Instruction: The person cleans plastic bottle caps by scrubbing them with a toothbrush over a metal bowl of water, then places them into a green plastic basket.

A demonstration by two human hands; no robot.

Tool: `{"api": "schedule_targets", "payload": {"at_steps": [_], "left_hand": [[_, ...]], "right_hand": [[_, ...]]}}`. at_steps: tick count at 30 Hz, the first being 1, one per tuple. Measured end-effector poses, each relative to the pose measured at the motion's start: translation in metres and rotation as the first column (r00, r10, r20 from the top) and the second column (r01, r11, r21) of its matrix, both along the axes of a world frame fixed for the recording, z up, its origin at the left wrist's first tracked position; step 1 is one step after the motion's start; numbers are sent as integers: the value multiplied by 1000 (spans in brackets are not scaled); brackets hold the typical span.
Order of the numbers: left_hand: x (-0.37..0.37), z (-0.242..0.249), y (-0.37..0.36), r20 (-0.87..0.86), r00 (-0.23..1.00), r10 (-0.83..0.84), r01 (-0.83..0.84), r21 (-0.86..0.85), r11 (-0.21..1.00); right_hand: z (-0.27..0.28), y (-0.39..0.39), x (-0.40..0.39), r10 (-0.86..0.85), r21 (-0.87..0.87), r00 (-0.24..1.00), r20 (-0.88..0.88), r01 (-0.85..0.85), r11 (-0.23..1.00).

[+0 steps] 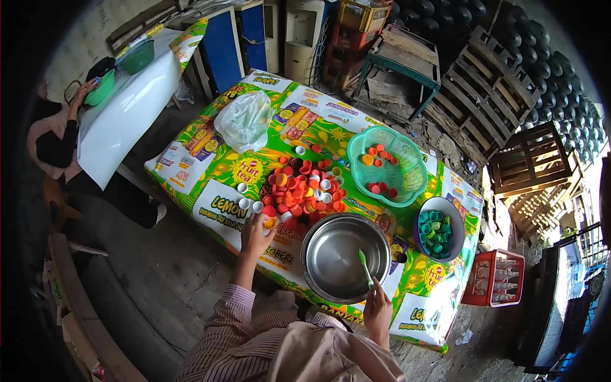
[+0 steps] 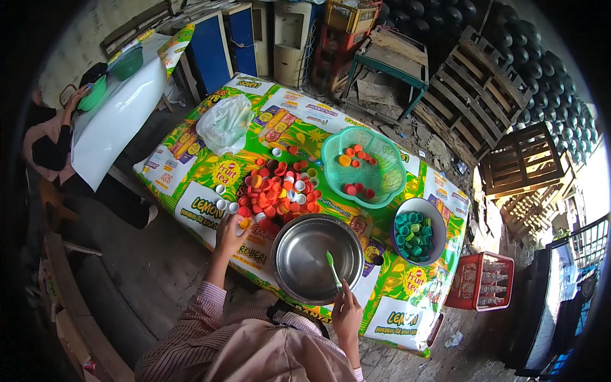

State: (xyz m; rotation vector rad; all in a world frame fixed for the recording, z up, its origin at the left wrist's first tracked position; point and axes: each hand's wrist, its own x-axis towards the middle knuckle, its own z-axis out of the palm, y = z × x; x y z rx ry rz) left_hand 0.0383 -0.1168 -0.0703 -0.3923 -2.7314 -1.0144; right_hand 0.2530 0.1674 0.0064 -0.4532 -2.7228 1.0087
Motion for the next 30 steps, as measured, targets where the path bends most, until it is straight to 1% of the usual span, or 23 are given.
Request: {"api": "schedule_targets", "payload": {"at_steps": [2,3,4,6,7,8,10,11,12,13,16,20,22,23,24,25,26,27,28,29,30], "left_hand": [[1,12,16,6,1000,-6,6,-35,999],[-1,12,24,-58,993,-107,102,-82,991],[-1,13,31,-27,981,-193,189,-109,976],[1,16,46,-49,974,-222,210,-178,961],[-1,14,49,-45,980,-194,185,-158,970],[-2,14,49,-44,978,-203,194,-155,969],[-2,14,50,-55,985,-166,157,-133,979],[-1,14,52,-50,983,-174,167,-128,978],[-1,15,52,-49,981,-186,176,-162,971],[0,15,52,-48,979,-197,184,-197,963],[-4,11,53,-29,970,-242,230,-216,949],[-11,-2,49,-44,952,-303,293,-159,943],[-15,5,47,-47,946,-321,316,-85,945],[-17,8,45,-45,943,-330,325,-85,942],[-18,14,45,-53,949,-311,312,17,950],[-19,18,44,-55,955,-291,296,118,948],[-23,18,43,-154,950,-271,297,181,938],[-24,23,42,-3,964,-266,251,338,907],[-23,27,40,148,950,-274,174,479,861],[-27,7,40,189,896,-402,95,802,590],[-28,16,34,305,848,-433,41,777,628]], "right_hand": [[2,-3,2,-11,-13,999,-41,11,1000],[1,-4,5,-12,-8,999,-32,12,1000],[0,-5,6,-17,-2,999,-32,17,1000],[0,-8,7,-26,5,999,-32,26,1000],[0,-10,7,-23,-12,999,-45,22,1000],[1,-12,7,-22,-30,998,-57,20,999],[5,-19,8,-63,-18,998,-15,63,998],[7,-21,7,-93,-6,995,21,94,996],[6,-23,7,-101,-2,995,25,101,995],[3,-25,6,-102,-3,995,12,102,995],[2,-32,4,-107,7,994,1,107,994],[8,-44,1,-127,16,991,29,127,992],[11,-50,0,-148,10,988,33,148,989],[11,-53,-1,-161,4,986,37,161,987],[9,-56,-2,-171,3,984,41,171,985],[6,-58,-1,-178,7,984,7,178,984],[4,-60,0,-183,11,983,-26,184,983],[2,-61,1,-202,0,979,-9,202,979],[1,-62,4,-207,-1,978,-3,207,978],[-2,-62,5,-222,-19,975,-16,222,975],[-3,-62,5,-236,-39,971,-30,235,971]]}}
